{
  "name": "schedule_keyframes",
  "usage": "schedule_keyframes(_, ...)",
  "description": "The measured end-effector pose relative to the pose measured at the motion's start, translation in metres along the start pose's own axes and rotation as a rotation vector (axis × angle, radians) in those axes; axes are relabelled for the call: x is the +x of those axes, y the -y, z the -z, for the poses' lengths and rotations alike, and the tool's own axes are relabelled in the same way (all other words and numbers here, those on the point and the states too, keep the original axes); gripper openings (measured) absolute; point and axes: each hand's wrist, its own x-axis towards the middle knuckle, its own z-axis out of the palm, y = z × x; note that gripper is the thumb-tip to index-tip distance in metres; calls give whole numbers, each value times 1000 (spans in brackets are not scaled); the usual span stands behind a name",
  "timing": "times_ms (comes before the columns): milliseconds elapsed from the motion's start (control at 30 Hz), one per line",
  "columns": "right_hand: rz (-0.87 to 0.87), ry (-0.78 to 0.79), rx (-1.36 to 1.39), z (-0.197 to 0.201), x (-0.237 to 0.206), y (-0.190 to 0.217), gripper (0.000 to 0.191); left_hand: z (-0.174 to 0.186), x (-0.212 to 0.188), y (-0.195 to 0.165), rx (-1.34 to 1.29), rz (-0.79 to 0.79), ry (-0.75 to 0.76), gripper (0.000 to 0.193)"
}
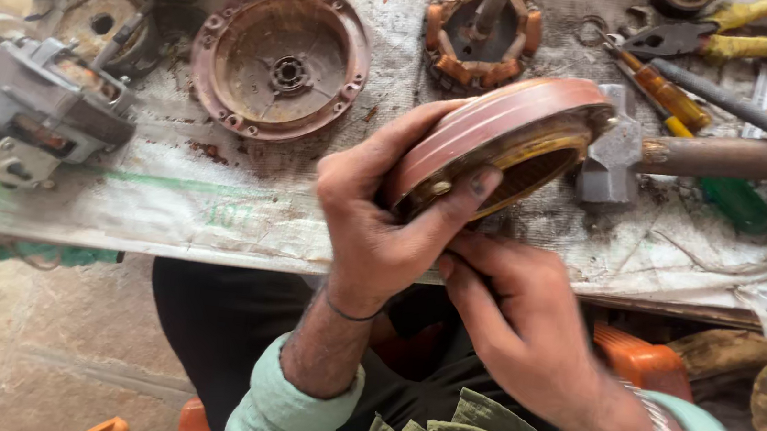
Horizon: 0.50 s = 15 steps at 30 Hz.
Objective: The person uses a small hammer and a metal punch to tap and adjust components on a motor armature. They then pick up a motor housing and use a scraper to remove residue from its inner surface.
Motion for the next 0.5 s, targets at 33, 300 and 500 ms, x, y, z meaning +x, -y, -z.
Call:
schedule_keyframes(33, 35, -14, -46, 0, 0, 0, 22, -1, 0, 0, -11, 2, 3, 39)
schedule_keyframes(300, 196, -33, -251, -4, -4, 3, 22, -2, -1, -4, 5, 5, 8, 39)
schedule_keyframes(500, 97, -92, -698, -7, 2, 4, 33, -1, 6, -9, -7, 49, -15, 42)
